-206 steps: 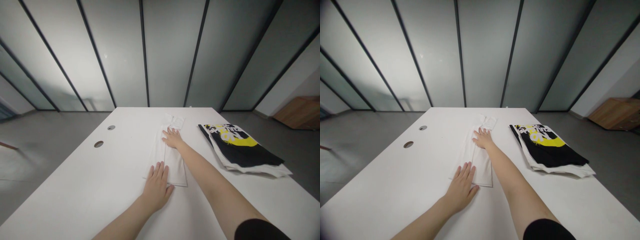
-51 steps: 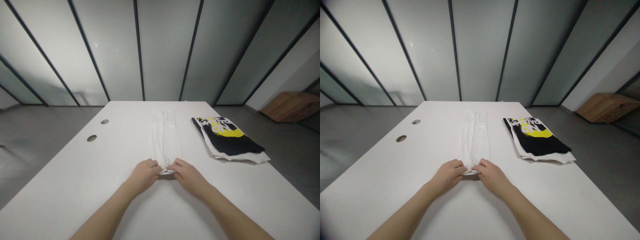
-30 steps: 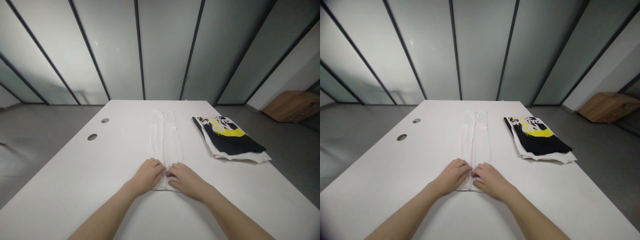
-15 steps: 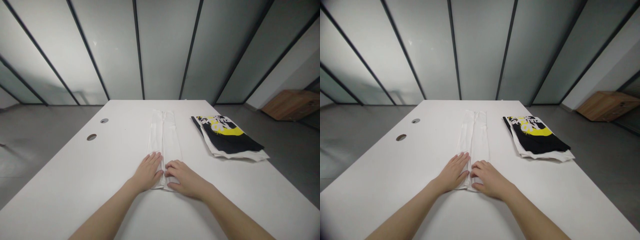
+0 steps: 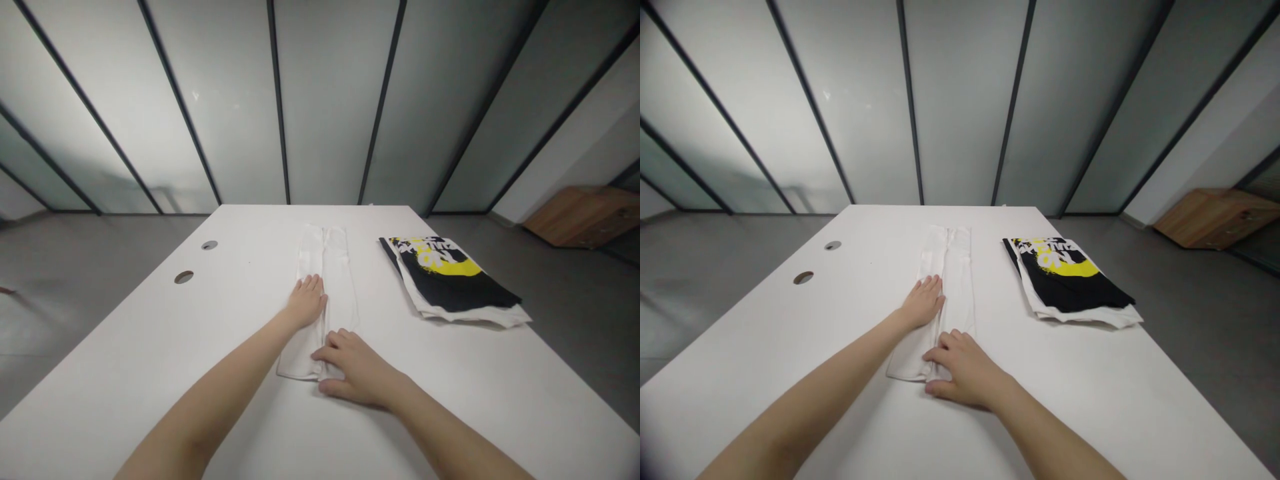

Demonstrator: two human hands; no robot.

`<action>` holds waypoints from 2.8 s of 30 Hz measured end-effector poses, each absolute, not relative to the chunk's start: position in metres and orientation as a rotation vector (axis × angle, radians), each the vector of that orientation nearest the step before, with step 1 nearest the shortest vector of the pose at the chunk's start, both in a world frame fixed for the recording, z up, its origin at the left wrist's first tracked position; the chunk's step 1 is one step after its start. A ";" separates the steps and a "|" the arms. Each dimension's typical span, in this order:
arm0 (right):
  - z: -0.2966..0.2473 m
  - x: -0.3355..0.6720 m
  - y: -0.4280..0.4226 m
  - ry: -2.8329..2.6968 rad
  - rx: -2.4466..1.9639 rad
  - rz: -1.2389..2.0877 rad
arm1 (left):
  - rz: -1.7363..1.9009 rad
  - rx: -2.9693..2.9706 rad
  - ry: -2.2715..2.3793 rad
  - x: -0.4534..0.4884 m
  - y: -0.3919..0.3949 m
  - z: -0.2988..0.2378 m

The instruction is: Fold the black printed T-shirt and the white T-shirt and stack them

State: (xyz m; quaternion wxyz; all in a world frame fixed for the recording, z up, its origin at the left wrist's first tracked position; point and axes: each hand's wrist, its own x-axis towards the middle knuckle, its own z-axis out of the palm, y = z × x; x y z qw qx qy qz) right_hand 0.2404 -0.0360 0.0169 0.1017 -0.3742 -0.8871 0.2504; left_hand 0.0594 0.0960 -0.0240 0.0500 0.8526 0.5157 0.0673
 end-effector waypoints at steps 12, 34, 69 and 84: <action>0.025 0.251 -0.032 -2.573 -0.929 0.891 | 0.410 2.506 1.634 0.071 0.098 -0.009; 0.022 0.235 -0.042 -2.678 -0.831 0.893 | 0.291 2.643 1.565 0.041 0.015 -0.015; -0.016 0.254 -0.020 -2.452 -1.385 0.379 | 0.417 2.735 1.430 0.021 0.012 -0.028; -0.007 0.256 -0.016 -2.392 -1.326 0.309 | 0.491 2.584 1.354 0.019 0.018 0.008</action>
